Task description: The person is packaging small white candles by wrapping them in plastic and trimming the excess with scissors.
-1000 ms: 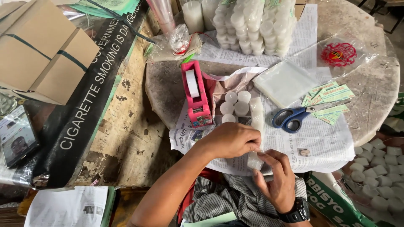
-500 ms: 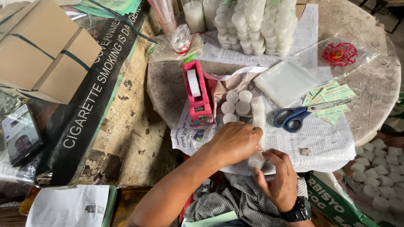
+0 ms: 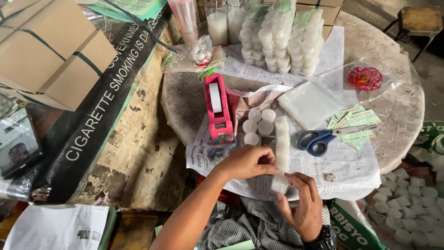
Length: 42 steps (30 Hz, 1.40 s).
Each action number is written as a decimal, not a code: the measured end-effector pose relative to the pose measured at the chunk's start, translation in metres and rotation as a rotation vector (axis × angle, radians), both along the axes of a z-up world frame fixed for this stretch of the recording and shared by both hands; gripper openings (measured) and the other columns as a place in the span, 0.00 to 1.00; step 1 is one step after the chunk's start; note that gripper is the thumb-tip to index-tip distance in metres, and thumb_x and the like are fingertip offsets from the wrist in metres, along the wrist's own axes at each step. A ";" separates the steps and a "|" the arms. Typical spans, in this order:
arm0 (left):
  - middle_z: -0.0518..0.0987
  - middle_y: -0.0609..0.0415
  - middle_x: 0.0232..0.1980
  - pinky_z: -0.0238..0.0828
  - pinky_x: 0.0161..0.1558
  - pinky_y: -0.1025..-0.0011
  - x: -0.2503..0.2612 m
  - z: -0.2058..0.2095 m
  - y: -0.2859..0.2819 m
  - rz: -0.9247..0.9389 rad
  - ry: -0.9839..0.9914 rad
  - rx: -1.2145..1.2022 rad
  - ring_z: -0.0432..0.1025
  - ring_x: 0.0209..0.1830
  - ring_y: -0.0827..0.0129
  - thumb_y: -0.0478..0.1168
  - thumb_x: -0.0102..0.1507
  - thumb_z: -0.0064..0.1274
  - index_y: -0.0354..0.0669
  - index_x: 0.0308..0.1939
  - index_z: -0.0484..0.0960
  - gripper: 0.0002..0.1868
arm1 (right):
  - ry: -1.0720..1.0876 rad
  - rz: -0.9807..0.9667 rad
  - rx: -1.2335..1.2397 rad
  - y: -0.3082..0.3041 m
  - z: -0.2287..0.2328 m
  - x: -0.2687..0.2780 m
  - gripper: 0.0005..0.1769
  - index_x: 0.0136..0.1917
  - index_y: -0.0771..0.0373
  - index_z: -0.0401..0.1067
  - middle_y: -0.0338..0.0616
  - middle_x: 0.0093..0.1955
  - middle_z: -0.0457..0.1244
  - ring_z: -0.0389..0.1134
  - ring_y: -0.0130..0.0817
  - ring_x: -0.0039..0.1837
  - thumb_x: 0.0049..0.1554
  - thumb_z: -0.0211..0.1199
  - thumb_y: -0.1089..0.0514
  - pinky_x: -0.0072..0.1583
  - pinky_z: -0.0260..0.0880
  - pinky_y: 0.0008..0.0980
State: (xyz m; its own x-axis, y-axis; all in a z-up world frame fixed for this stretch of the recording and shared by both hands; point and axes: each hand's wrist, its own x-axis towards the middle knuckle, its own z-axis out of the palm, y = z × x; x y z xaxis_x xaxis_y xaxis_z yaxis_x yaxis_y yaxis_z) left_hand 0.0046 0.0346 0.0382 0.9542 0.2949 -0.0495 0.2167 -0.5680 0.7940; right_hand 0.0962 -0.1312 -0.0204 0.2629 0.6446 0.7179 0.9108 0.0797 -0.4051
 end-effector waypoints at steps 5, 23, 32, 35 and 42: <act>0.68 0.64 0.24 0.53 0.27 0.79 0.000 -0.017 0.000 0.011 -0.111 -0.220 0.58 0.25 0.79 0.48 0.53 0.51 0.46 0.24 0.68 0.12 | -0.026 0.003 -0.033 -0.001 0.001 0.000 0.23 0.54 0.66 0.61 0.54 0.47 0.56 0.62 0.42 0.48 0.50 0.49 0.50 0.42 0.66 0.33; 0.69 0.61 0.24 0.53 0.26 0.75 0.006 -0.017 -0.013 0.099 -0.055 -0.234 0.61 0.23 0.76 0.54 0.55 0.43 0.46 0.23 0.67 0.16 | -0.109 0.045 -0.116 -0.003 0.017 0.006 0.22 0.54 0.67 0.60 0.52 0.47 0.58 0.62 0.39 0.46 0.49 0.51 0.54 0.43 0.65 0.32; 0.70 0.59 0.27 0.54 0.25 0.74 0.011 -0.024 -0.009 0.069 0.021 -0.271 0.62 0.24 0.74 0.50 0.56 0.41 0.47 0.25 0.67 0.12 | -0.081 0.036 -0.305 -0.004 0.026 0.008 0.29 0.61 0.62 0.55 0.44 0.42 0.57 0.58 0.35 0.41 0.48 0.49 0.48 0.44 0.60 0.35; 0.67 0.60 0.25 0.52 0.25 0.74 0.010 -0.025 -0.008 0.063 0.065 -0.302 0.60 0.23 0.74 0.50 0.55 0.40 0.49 0.24 0.65 0.12 | -0.157 0.022 -0.361 -0.001 0.026 0.011 0.33 0.61 0.64 0.53 0.44 0.36 0.57 0.58 0.35 0.39 0.48 0.47 0.42 0.43 0.58 0.34; 0.72 0.55 0.27 0.61 0.23 0.80 0.005 -0.033 -0.012 0.032 -0.075 -0.719 0.69 0.24 0.73 0.47 0.62 0.38 0.43 0.31 0.68 0.12 | -0.122 -0.050 -0.247 -0.005 0.000 0.014 0.37 0.63 0.64 0.54 0.46 0.40 0.57 0.56 0.36 0.39 0.48 0.45 0.38 0.40 0.59 0.34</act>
State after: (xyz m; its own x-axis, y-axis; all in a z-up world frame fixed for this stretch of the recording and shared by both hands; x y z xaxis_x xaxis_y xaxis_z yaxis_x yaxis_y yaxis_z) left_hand 0.0091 0.0225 0.0057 0.9542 0.2419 -0.1762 0.1545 0.1063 0.9823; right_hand 0.1107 -0.1364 -0.0208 0.2199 0.7924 0.5690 0.9543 -0.0537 -0.2940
